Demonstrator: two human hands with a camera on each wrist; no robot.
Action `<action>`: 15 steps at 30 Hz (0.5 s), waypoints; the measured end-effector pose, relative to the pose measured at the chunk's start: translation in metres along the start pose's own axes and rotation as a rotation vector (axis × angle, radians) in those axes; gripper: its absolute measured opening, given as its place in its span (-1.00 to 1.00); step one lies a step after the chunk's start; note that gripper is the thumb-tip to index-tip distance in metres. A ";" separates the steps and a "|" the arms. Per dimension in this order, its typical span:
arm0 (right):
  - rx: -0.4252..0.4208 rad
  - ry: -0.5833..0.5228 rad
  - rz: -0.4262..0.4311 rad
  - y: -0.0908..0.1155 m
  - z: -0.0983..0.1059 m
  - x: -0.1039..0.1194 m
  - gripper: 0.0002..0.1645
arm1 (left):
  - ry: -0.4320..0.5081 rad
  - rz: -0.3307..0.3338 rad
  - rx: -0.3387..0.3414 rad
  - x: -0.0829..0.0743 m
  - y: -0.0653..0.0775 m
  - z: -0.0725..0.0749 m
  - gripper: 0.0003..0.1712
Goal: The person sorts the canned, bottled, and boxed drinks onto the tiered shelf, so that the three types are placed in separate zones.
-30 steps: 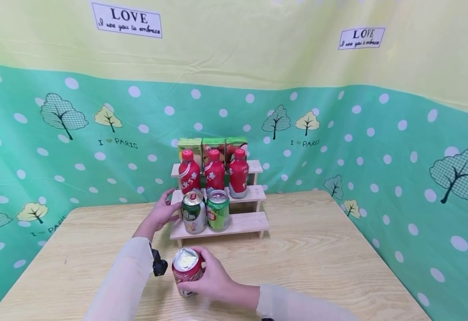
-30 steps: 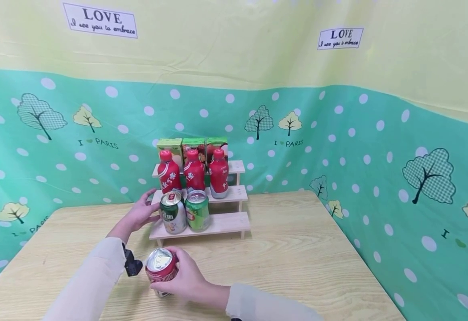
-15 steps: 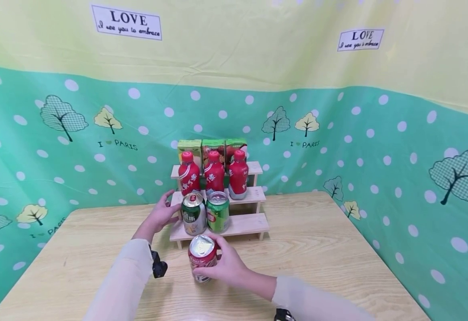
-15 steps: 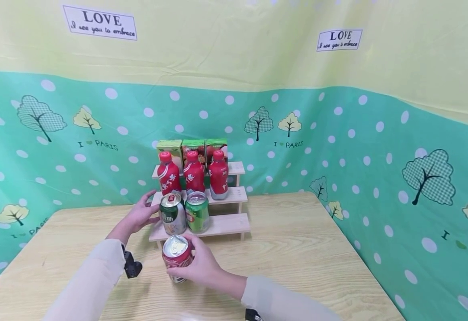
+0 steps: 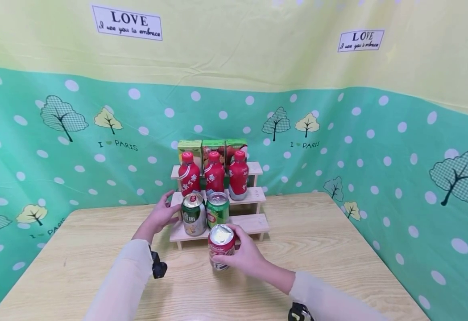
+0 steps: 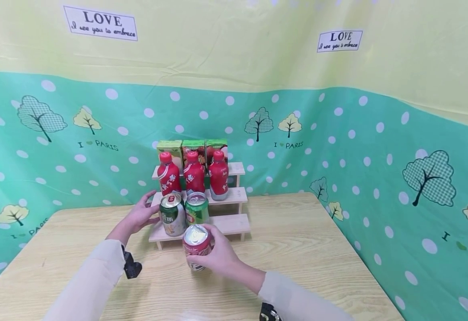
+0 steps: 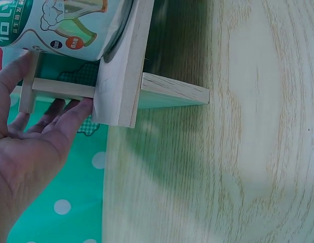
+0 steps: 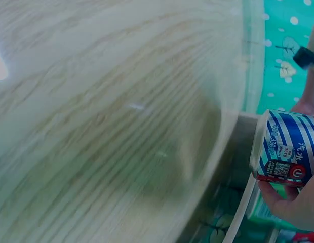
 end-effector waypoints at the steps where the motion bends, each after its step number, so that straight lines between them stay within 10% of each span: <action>1: -0.005 -0.001 0.005 -0.001 0.003 -0.001 -0.02 | 0.000 0.000 0.000 0.000 0.000 0.000 -0.07; 15: -0.124 0.053 0.013 -0.008 0.042 -0.004 -0.01 | -0.011 0.009 0.001 -0.002 0.000 0.000 -0.10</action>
Point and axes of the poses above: each hand's wrist, its own y-axis away from the middle knuckle, its own z-axis out of the back of the hand, x = y × z, the point moved 2 cm from there along -y, towards the middle knuckle, and after that the axes turned 7 degrees about -x, right-handed, at the moved point
